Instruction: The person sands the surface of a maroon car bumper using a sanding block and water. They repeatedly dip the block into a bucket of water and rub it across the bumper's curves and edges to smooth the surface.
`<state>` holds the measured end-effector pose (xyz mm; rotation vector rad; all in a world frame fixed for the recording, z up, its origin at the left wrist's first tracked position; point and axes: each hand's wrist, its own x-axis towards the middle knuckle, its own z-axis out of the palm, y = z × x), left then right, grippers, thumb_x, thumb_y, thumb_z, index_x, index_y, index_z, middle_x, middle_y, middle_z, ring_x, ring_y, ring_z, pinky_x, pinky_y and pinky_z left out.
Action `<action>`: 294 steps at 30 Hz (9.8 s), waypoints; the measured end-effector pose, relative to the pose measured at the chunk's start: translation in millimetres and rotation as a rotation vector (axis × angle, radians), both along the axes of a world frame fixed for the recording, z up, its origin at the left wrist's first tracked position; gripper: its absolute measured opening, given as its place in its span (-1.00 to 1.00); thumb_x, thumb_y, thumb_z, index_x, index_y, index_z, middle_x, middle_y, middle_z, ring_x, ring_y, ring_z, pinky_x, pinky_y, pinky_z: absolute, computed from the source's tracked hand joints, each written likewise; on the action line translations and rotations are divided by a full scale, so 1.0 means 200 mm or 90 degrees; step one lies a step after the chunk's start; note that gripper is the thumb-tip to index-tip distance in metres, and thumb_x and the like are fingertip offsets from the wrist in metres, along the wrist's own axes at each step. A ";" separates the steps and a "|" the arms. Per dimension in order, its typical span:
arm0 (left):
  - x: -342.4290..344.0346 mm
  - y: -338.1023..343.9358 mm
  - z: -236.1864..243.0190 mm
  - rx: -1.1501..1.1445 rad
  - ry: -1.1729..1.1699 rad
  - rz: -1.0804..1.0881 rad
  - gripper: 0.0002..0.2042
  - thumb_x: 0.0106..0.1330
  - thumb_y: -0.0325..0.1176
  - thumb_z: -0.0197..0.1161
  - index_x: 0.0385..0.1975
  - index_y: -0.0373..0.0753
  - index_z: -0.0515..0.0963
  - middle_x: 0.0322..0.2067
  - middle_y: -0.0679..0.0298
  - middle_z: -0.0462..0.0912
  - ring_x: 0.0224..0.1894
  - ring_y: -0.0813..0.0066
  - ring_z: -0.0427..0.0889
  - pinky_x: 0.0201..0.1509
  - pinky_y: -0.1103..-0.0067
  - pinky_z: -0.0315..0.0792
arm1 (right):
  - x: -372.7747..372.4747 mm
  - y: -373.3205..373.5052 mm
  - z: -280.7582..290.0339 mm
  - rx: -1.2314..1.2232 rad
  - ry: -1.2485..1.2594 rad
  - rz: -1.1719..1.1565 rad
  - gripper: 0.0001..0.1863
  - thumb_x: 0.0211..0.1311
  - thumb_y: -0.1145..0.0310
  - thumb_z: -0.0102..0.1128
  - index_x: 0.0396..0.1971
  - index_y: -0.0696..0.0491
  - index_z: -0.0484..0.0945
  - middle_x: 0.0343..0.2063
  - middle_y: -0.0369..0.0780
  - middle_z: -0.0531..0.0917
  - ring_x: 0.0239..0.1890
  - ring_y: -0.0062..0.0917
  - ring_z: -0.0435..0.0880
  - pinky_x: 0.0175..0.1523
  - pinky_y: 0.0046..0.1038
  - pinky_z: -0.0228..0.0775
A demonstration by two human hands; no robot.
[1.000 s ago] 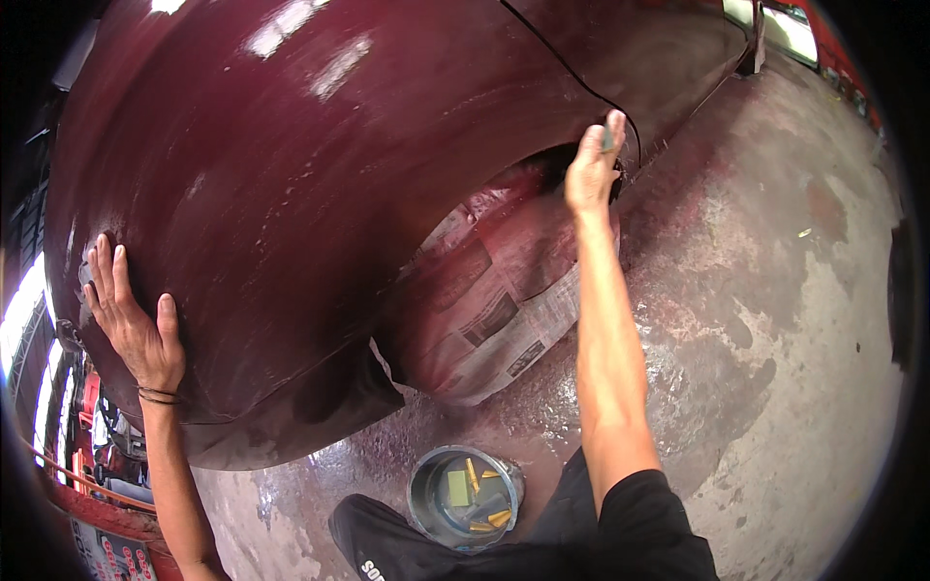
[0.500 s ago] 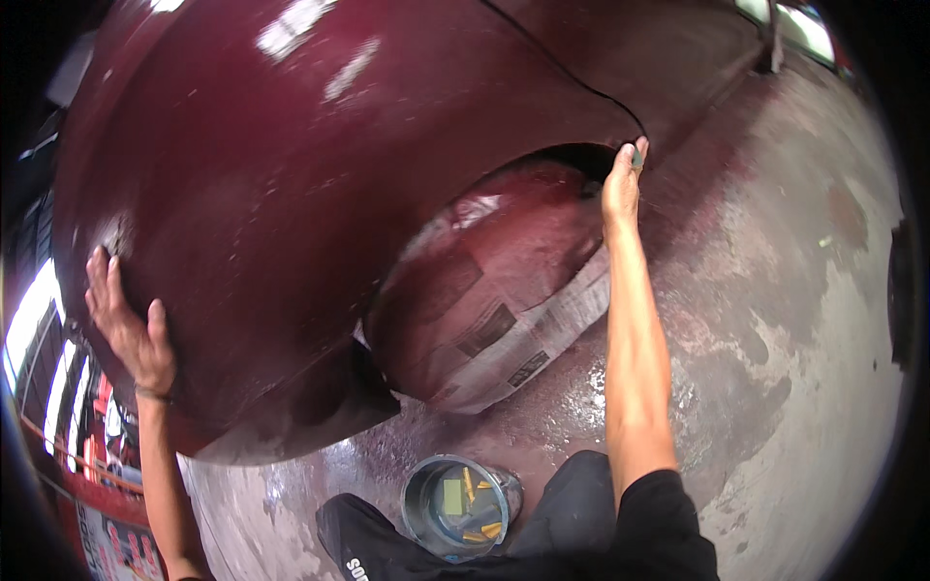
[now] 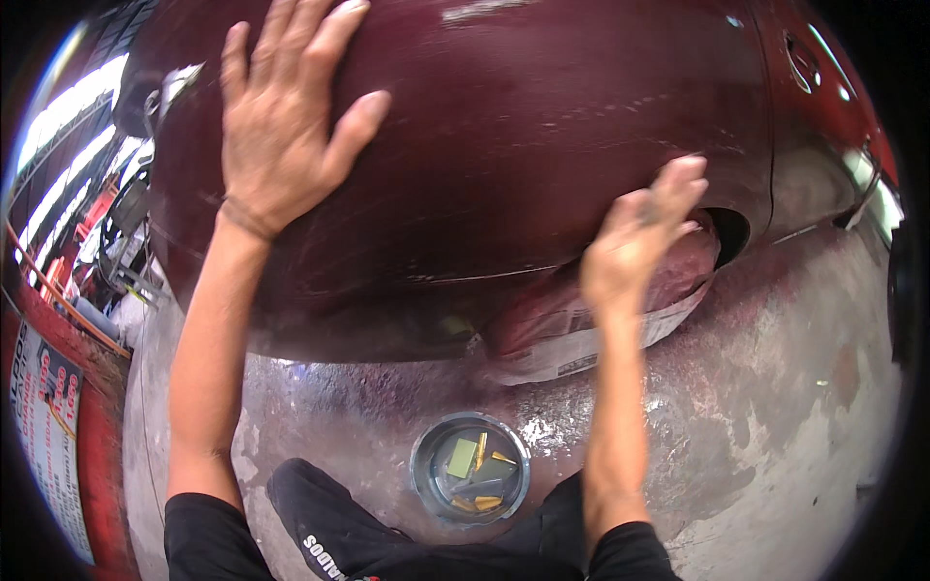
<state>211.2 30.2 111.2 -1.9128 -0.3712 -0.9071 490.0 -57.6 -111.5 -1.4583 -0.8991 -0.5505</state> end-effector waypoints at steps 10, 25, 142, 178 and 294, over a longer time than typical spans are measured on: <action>-0.59 0.03 -0.05 -0.103 0.047 -0.174 -0.48 0.54 -0.35 0.30 0.49 -0.21 0.56 0.59 -0.01 0.51 0.73 -0.09 0.30 0.83 -0.08 -0.02 | -0.04 0.02 -0.07 0.027 0.066 0.049 -0.16 0.87 -0.28 -0.43 0.86 -0.08 -0.10 0.88 -0.18 -0.18 0.89 -0.20 -0.34 0.77 0.45 -0.52; -1.66 0.49 -0.33 -0.192 -0.417 -0.180 -0.49 0.56 0.19 0.44 0.03 -0.21 0.80 -0.10 0.08 0.87 0.02 -0.01 0.84 0.19 0.21 0.68 | -0.75 -0.10 -0.25 -0.288 -0.605 0.007 -0.13 0.61 0.08 0.31 0.79 -0.05 0.23 0.81 -0.26 0.22 0.89 -0.34 -0.14 0.80 0.28 -0.86; -1.61 0.54 -0.35 -0.305 -0.406 -0.193 -0.58 0.85 -0.23 0.01 0.19 -0.43 0.75 0.10 0.06 0.86 0.20 0.30 0.80 0.39 0.42 0.53 | 0.03 0.04 0.27 -0.051 -0.186 -0.031 -0.23 0.88 -0.22 -0.26 0.86 -0.20 0.02 0.87 -0.30 -0.05 0.90 -0.22 -0.28 0.73 0.49 -0.73; -1.53 0.51 -0.41 -0.319 -0.459 -0.218 -0.64 0.81 -0.19 0.14 0.12 -0.37 0.77 -0.05 0.06 0.89 0.00 0.28 0.85 0.21 0.42 0.62 | -1.89 0.40 0.12 -0.050 0.176 -0.035 -0.13 0.88 -0.15 -0.31 0.85 0.08 -0.22 0.85 0.03 -0.27 0.85 0.13 -0.47 0.72 0.55 -0.62; -0.59 -1.14 -2.43 -1.611 -1.069 -0.618 -0.50 0.80 -0.08 0.24 0.50 -0.30 0.52 0.45 0.20 0.62 0.55 0.31 0.54 0.70 0.27 0.35 | -1.23 -0.77 -1.08 -0.161 0.959 0.640 -0.66 0.73 0.22 0.32 0.28 0.09 0.65 0.11 -0.22 0.84 0.13 -0.48 0.85 0.20 -0.32 0.83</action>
